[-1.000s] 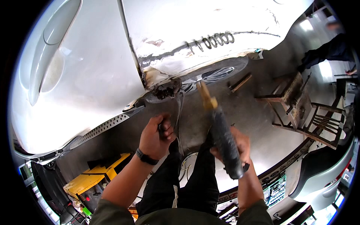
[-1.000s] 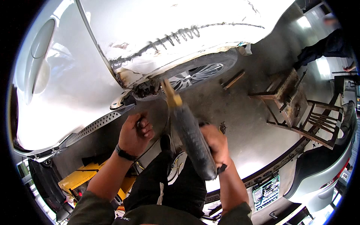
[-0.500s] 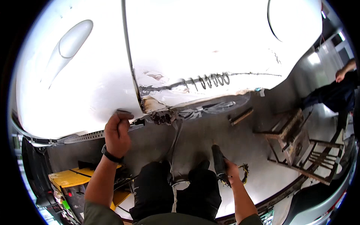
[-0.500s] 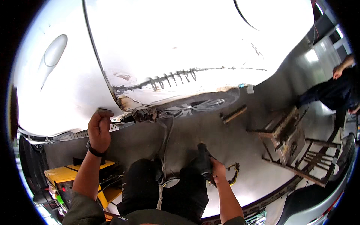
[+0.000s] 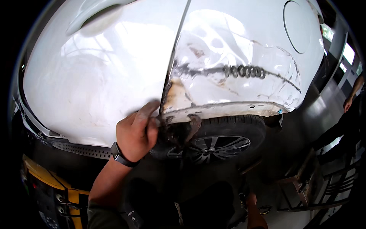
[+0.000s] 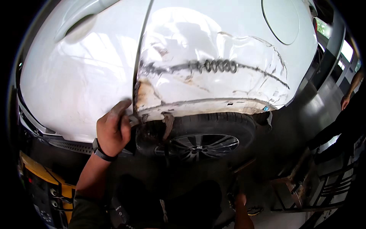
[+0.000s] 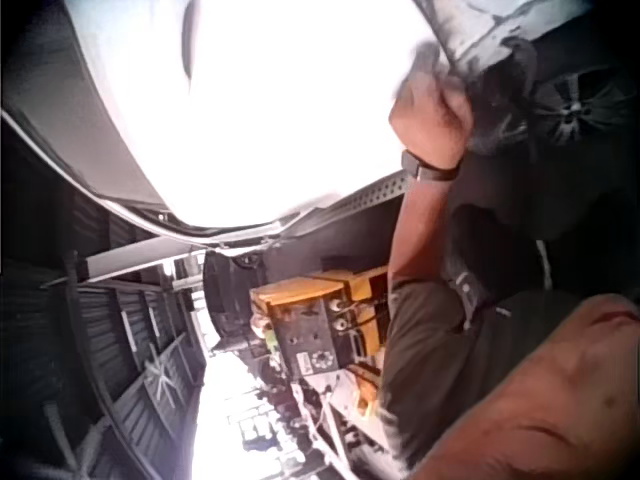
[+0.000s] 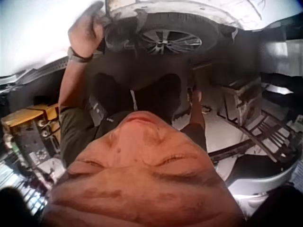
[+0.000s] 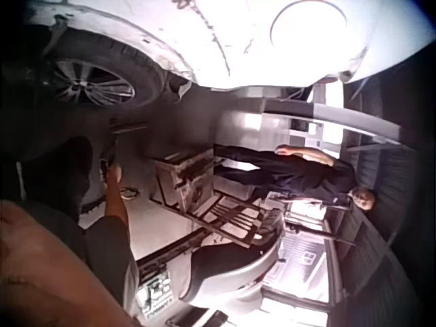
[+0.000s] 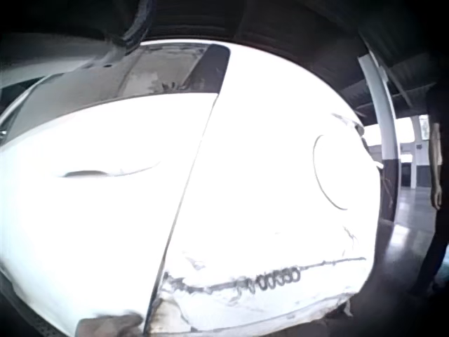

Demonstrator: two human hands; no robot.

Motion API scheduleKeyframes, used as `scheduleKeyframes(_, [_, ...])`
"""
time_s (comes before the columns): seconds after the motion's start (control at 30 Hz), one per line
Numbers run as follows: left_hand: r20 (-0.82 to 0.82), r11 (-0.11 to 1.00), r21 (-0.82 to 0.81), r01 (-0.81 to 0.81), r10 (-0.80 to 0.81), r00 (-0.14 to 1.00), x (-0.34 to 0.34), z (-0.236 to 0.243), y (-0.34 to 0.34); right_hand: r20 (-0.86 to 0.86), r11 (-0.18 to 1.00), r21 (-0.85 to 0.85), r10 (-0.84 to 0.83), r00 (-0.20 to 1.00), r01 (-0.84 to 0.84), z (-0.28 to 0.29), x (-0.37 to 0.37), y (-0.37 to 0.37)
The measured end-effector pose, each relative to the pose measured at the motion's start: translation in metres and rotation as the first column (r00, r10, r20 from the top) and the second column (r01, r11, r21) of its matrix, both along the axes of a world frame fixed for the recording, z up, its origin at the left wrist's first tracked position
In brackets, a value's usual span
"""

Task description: The person welds metal studs onto a damaged car door panel using a stud welder. They place each stud individually onto the metal and then use the welding gun to fuse them to the surface.

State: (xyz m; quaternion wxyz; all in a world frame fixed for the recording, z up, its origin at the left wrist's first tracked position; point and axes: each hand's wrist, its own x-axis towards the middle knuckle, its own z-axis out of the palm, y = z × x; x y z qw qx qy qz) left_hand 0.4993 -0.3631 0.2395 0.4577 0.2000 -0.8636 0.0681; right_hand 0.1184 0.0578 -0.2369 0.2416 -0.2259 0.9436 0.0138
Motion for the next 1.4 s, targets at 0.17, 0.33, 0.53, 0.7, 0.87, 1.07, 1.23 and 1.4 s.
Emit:
scheduleKeyframes(0.17, [0.089, 0.967, -0.169, -0.191, 0.208, 0.974, -0.012, -0.013, 0.029, -0.105, 0.992, -0.039, 0.113, 0.988, -0.117, -0.051, 0.009, -0.013])
scheduleKeyframes(0.33, [0.228, 0.909, -0.179, -0.376, 0.410, 0.883, -0.014, -0.001, 0.038, 0.065, 0.973, 0.160, 0.159, 0.985, -0.167, -0.059, 0.019, -0.018])
scheduleKeyframes(0.53, [0.306, 0.899, -0.082, -0.429, 0.433, 0.848, -0.048, 0.033, 0.045, 0.068, 0.980, 0.180, 0.072, 0.995, -0.083, -0.057, 0.021, 0.029])
scheduleKeyframes(0.7, [0.339, 0.865, -0.031, -0.502, 0.481, 0.808, -0.066, 0.038, 0.053, 0.135, 0.964, 0.229, 0.106, 0.985, -0.135, -0.073, 0.021, 0.063])
scheduleKeyframes(0.87, [0.354, 0.855, -0.025, -0.517, 0.491, 0.796, -0.064, 0.038, 0.053, 0.195, 0.967, 0.210, 0.102, 0.975, -0.143, -0.069, 0.038, 0.069])
scheduleKeyframes(1.07, [0.356, 0.864, -0.007, -0.503, 0.472, 0.806, -0.070, 0.037, 0.055, 0.225, 0.951, 0.302, -0.008, 0.974, -0.062, -0.079, 0.042, 0.066])
scheduleKeyframes(1.23, [0.330, 0.867, -0.024, -0.498, 0.477, 0.814, -0.058, 0.031, 0.050, 0.187, 0.932, 0.331, 0.089, 0.978, -0.148, -0.078, 0.047, 0.049])
scheduleKeyframes(1.4, [0.350, 0.873, -0.004, -0.487, 0.457, 0.818, -0.066, 0.031, 0.052, 0.224, 0.929, 0.341, 0.066, 0.972, -0.141, -0.076, 0.042, 0.048])
